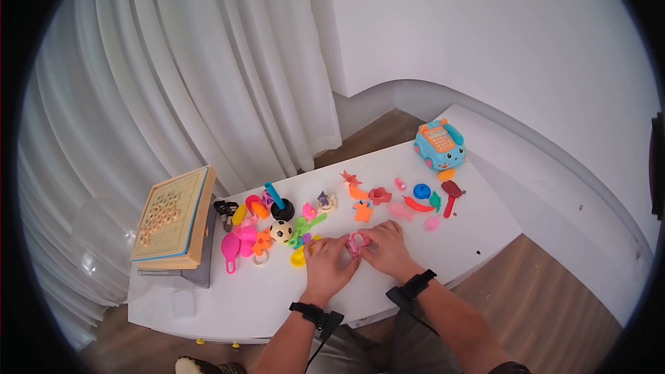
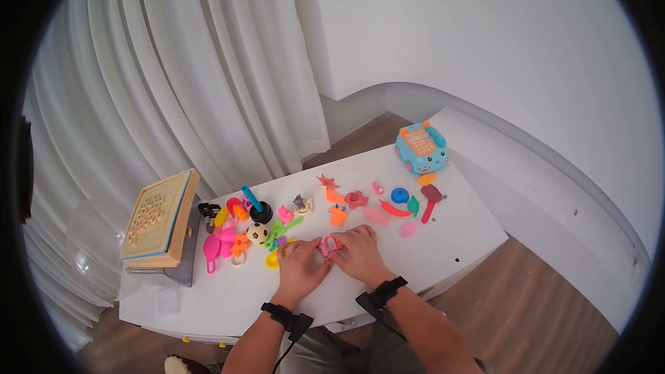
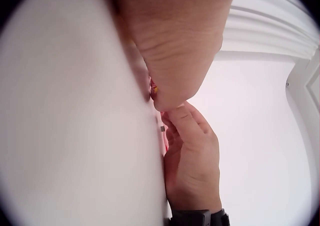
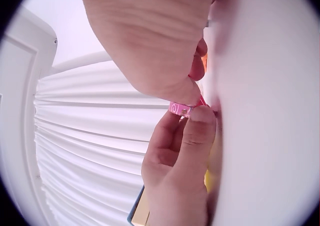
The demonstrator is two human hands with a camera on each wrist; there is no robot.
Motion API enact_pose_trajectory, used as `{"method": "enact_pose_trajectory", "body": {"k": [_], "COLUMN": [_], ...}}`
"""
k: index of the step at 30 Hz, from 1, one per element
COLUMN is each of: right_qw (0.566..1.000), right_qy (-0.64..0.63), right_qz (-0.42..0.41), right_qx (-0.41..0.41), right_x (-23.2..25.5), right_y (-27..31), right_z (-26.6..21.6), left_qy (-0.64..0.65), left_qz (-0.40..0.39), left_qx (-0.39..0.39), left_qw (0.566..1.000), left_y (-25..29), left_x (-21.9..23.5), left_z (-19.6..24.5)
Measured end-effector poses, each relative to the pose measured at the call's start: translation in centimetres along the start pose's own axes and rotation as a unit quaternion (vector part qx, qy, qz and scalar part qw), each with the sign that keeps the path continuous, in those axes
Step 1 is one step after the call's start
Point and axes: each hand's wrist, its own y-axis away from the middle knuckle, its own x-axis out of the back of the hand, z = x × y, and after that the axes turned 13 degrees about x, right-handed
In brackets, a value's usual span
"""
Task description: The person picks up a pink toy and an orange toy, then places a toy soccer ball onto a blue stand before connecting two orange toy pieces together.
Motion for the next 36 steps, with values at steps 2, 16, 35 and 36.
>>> {"method": "enact_pose_trajectory", "body": {"k": [2,16,35,36], "right_qw": [1.0,0.996,0.986,0.988], "right_qy": [-0.007,-0.079,-0.153,-0.143], "right_qz": [-0.004,0.003,-0.001,0.012], "right_qx": [-0.005,-0.039,-0.072,-0.055], "right_x": [0.0,-0.6,-0.6,-0.7], "right_y": [0.0,0.2,-0.1,-0.1], "right_z": [-0.1,-0.8,-1.1,-1.2], "left_qy": [0.002,-0.026,-0.052,-0.051], "left_qz": [0.002,0.004,0.017,0.015], "left_qx": [-0.006,-0.014,-0.048,-0.045], "left_qw": [1.0,1.0,0.997,0.998], "left_y": [0.0,0.0,-0.1,-0.1], "left_x": [-0.2,-0.3,-0.2,-0.2], "left_z": [-0.3,-0.2,-0.1,-0.2]}}
